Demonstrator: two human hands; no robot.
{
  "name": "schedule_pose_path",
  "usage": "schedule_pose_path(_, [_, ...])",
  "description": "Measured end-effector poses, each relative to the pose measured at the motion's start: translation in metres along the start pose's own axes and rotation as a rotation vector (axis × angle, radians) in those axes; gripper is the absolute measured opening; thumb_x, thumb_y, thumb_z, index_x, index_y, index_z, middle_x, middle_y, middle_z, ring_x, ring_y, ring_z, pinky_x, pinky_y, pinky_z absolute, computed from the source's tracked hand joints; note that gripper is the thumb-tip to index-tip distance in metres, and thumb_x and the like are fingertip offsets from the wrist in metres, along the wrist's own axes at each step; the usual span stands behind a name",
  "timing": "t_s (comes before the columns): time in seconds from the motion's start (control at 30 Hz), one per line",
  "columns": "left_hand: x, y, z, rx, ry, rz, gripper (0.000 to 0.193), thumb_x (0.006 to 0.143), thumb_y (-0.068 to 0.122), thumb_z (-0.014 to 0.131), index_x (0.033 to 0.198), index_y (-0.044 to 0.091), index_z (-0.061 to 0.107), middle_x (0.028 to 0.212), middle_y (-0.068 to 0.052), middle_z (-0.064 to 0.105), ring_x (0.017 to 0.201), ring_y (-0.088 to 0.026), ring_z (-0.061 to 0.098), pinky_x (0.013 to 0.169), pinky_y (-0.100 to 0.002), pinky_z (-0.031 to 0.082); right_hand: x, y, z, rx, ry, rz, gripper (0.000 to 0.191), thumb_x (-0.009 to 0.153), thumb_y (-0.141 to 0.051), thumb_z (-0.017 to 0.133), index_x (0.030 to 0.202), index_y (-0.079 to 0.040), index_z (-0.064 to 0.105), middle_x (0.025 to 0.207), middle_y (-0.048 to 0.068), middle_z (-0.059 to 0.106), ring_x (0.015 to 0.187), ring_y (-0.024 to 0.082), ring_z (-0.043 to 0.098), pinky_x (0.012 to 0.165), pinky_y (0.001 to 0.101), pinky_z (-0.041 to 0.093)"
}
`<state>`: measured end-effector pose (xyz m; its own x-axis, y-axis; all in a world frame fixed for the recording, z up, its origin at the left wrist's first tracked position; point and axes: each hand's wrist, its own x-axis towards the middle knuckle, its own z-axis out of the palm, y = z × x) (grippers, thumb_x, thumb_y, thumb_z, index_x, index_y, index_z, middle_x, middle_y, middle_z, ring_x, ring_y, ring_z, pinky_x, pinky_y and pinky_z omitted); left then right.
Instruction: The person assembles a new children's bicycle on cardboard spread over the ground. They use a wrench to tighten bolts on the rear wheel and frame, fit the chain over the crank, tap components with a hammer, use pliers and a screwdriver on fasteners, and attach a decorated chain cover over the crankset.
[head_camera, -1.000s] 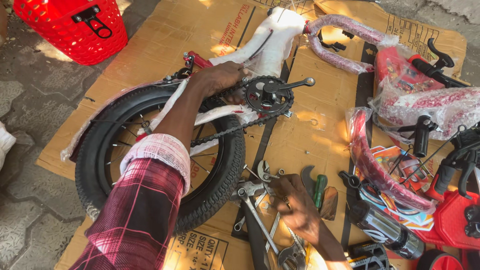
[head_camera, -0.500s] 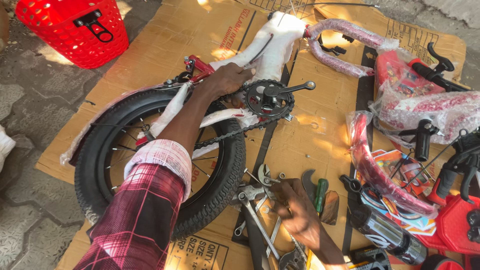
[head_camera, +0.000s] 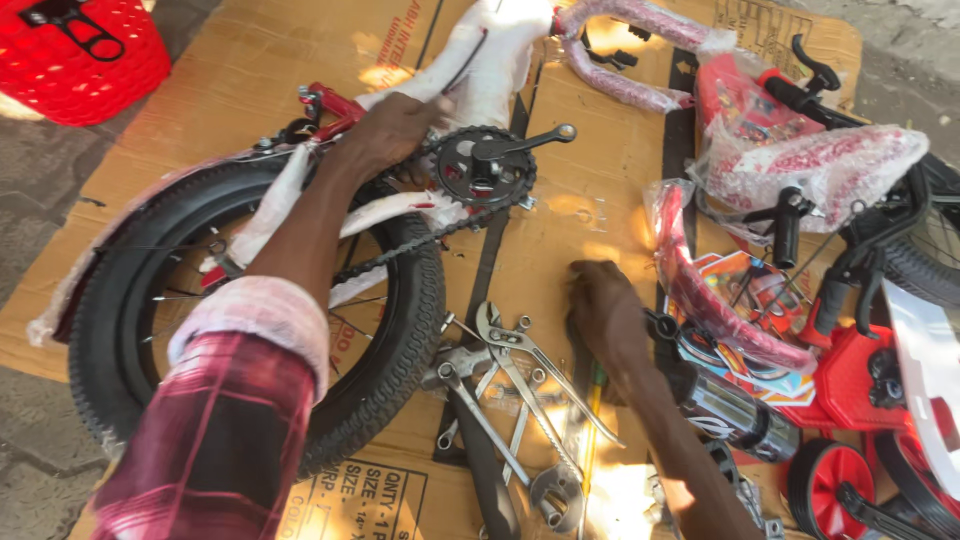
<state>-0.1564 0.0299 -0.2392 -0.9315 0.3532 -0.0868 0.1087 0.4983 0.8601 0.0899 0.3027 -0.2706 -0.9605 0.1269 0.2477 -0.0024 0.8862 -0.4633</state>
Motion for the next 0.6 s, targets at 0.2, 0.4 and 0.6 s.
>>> schedule_pose_path(0.2, [-0.017, 0.004, 0.000, 0.269, 0.496, 0.433, 0.050, 0.112, 0.045, 0.059, 0.092, -0.001, 0.062, 0.080, -0.020, 0.064, 0.076, -0.041, 0.062, 0.071, -0.053, 0.047, 0.007, -0.004, 0.010, 0.136, -0.039, 0.004, 0.013, 0.093, -0.008, 0.064, 0.103, -0.003, 0.071, 0.100, 0.018, 0.070, 0.091, 0.033, 0.068, 0.083, 0.0414, 0.054])
schedule_pose_path(0.4, [-0.093, 0.071, 0.077, 0.528, 0.145, 0.810, 0.011, 0.096, 0.018, 0.063, 0.103, 0.011, 0.069, 0.101, -0.013, 0.070, 0.099, -0.037, 0.066, 0.080, -0.053, 0.051, 0.003, -0.026, -0.010, 1.633, -0.173, 0.793, 0.015, 0.093, -0.010, 0.058, 0.099, -0.001, 0.069, 0.100, 0.010, 0.069, 0.083, 0.019, 0.067, 0.081, 0.0314, 0.056])
schedule_pose_path(0.6, [-0.157, 0.093, 0.106, 0.293, 0.022, 0.808, 0.027, 0.099, 0.028, 0.070, 0.109, 0.003, 0.068, 0.106, -0.015, 0.070, 0.104, -0.035, 0.064, 0.091, -0.054, 0.044, -0.003, -0.023, -0.009, 1.628, -0.230, 0.770, 0.017, 0.100, -0.009, 0.056, 0.107, 0.000, 0.068, 0.104, 0.009, 0.070, 0.089, 0.017, 0.065, 0.081, 0.0298, 0.054])
